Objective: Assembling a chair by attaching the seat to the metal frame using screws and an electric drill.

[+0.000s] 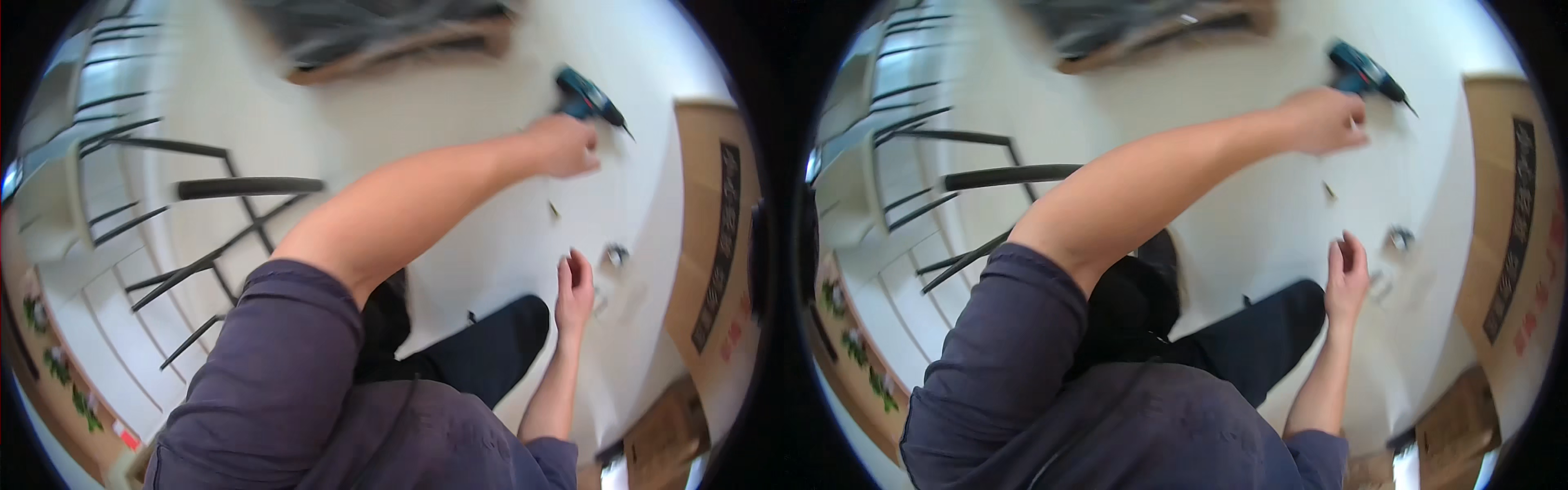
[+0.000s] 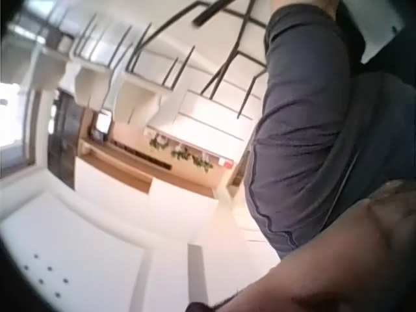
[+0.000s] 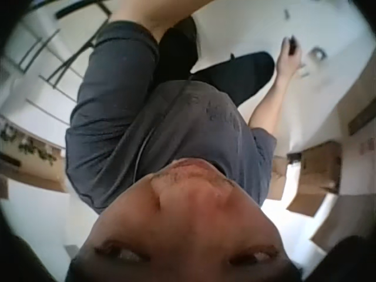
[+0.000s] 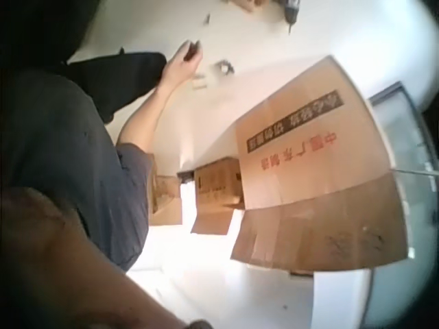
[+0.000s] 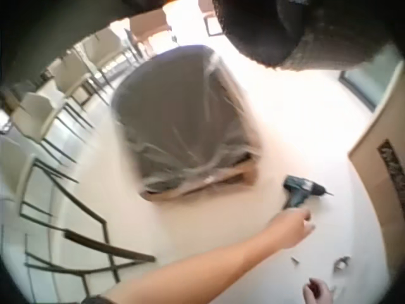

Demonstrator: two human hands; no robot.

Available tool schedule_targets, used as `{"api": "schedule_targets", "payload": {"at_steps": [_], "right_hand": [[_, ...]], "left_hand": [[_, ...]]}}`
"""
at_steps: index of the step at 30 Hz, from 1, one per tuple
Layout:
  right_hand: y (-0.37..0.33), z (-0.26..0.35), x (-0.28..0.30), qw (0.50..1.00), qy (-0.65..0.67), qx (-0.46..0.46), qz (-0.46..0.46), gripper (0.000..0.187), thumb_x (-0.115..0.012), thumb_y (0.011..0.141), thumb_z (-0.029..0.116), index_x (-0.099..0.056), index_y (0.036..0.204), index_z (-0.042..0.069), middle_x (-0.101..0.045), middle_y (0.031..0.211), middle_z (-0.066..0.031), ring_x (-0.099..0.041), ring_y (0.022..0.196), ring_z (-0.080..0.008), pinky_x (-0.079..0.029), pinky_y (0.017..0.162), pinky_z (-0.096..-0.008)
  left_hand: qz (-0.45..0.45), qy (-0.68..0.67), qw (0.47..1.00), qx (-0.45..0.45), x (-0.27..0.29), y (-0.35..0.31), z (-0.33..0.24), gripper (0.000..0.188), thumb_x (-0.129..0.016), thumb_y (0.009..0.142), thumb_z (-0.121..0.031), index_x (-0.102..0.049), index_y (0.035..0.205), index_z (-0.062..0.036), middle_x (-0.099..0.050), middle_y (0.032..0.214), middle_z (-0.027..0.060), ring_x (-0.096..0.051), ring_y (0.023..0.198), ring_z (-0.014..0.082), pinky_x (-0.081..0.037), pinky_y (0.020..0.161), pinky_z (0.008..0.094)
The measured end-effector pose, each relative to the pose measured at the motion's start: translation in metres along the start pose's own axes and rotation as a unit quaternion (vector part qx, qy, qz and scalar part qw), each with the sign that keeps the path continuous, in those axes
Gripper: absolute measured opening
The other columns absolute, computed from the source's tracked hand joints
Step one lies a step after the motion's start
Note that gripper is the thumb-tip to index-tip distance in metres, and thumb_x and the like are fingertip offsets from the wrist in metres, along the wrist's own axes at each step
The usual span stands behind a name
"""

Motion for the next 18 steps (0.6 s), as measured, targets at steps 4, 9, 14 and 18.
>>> {"api": "schedule_targets", "payload": {"at_steps": [4,9,14,18], "right_hand": [[0.003,0.061,-0.032,0.994,0.037,0.050,0.089,0.033,-0.065,0.097,0.014,-0.062,0.126,0.001,-0.069,0.107,-0.0107,-0.065,0.092,-0.0176,-0.052,0.085,-0.0277],[-0.014,0.130,-0.039,0.974,0.004,0.139,0.177,0.034,-0.066,0.096,0.012,-0.061,0.127,0.001,-0.068,0.103,-0.0098,-0.064,0.091,-0.0170,-0.052,0.084,-0.0274],[-0.034,0.152,-0.001,0.978,-0.049,0.122,0.163,0.033,-0.068,0.094,0.012,-0.063,0.124,0.000,-0.069,0.101,-0.0108,-0.065,0.088,-0.0179,-0.053,0.081,-0.0279],[-0.069,0.121,0.053,0.990,-0.072,0.046,0.112,0.033,-0.068,0.094,0.013,-0.063,0.124,0.000,-0.069,0.099,-0.0101,-0.065,0.088,-0.0177,-0.053,0.079,-0.0278]], "left_hand": [[0.309,0.282,0.907,-0.054,0.066,-0.058,-0.039,0.031,-0.066,0.090,-0.035,-0.071,0.106,-0.0088,-0.074,0.097,0.0085,-0.068,0.085,0.0321,-0.056,0.078,0.0427],[0.233,0.175,0.956,-0.037,0.254,-0.172,-0.056,0.034,-0.072,0.091,-0.037,-0.068,0.103,-0.0054,-0.071,0.085,0.0060,-0.065,0.077,0.0257,-0.052,0.071,0.0370],[0.107,-0.188,0.957,0.193,0.333,-0.275,0.040,0.037,-0.072,0.092,-0.034,-0.067,0.114,-0.0047,-0.069,0.105,0.0055,-0.060,0.088,0.0153,-0.049,0.078,0.0281],[0.077,-0.371,0.923,0.064,0.267,-0.307,0.077,0.026,-0.068,0.095,-0.029,-0.069,0.105,-0.0051,-0.068,0.093,0.0016,-0.056,0.075,0.0125,-0.047,0.069,0.0255]]}}
Point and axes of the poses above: each hand's wrist, its own y-axis towards the middle knuckle, its own x-axis out of the back of the hand, z = x × y, the point moved 7 cm from there along y, towards the middle knuckle
